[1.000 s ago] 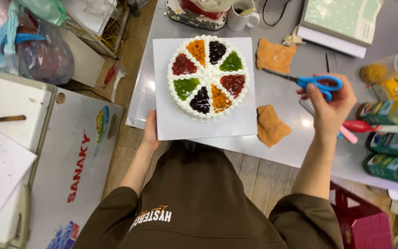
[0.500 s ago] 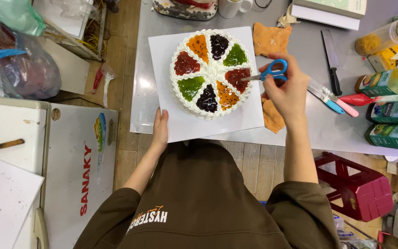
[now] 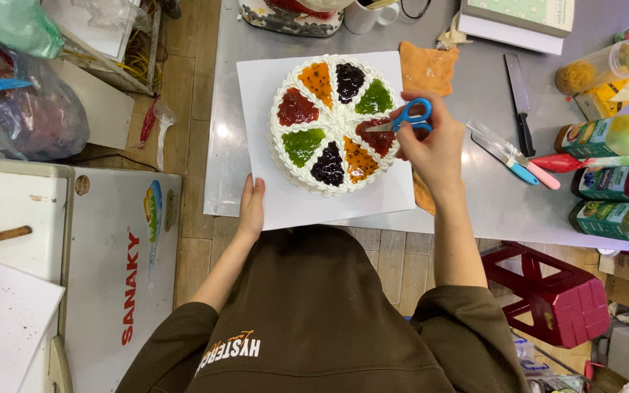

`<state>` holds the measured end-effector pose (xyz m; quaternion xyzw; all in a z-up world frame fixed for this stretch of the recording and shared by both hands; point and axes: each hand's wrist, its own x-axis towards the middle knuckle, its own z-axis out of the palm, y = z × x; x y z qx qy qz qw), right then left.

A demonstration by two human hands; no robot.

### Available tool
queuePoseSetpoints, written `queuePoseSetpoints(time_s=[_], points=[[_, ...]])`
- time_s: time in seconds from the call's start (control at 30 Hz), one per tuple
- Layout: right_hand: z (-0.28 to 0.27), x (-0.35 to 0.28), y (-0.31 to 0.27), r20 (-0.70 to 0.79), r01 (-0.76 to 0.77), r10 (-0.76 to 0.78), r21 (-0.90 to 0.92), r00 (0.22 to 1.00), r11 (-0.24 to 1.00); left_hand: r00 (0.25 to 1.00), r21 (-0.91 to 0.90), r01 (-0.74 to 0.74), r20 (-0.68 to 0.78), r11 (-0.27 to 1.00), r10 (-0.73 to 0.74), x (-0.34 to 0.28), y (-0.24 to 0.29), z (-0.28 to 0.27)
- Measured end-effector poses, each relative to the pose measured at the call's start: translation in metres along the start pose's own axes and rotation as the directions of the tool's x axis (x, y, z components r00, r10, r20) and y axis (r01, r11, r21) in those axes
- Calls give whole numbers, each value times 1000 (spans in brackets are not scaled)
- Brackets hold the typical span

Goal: The person decorates a cake by trimming edges and cleaning the board, then retrieves a ribbon to tie around the base.

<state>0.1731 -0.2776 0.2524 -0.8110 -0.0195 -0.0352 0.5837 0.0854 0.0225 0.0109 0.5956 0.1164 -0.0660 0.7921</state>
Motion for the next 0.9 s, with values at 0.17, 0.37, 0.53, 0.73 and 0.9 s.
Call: queuePoseSetpoints(time_s=[0.17,0.37,0.53,0.73,0.9], points=[[-9,-4,-9,-32,-48,44,-104,998,993,1000,-1,4,5,1000,-4,2,1,-1],[8,1,-6,-47,-11,7,-82,999,997,1000,31,22,3,999,-22,3,5,-1],[9,1,-5,-38,-9,8,-20,999,1000,999,54,32,-7,998,-32,2,2,-2],[2,-2,-4,-41,-31,26,-139,999,990,999,24,40,-9,999,-40,1,-1,-3],[14,2,-3,-52,14,-21,-143,998,990,1000,13,23,1,1000,-23,2,0,-4]])
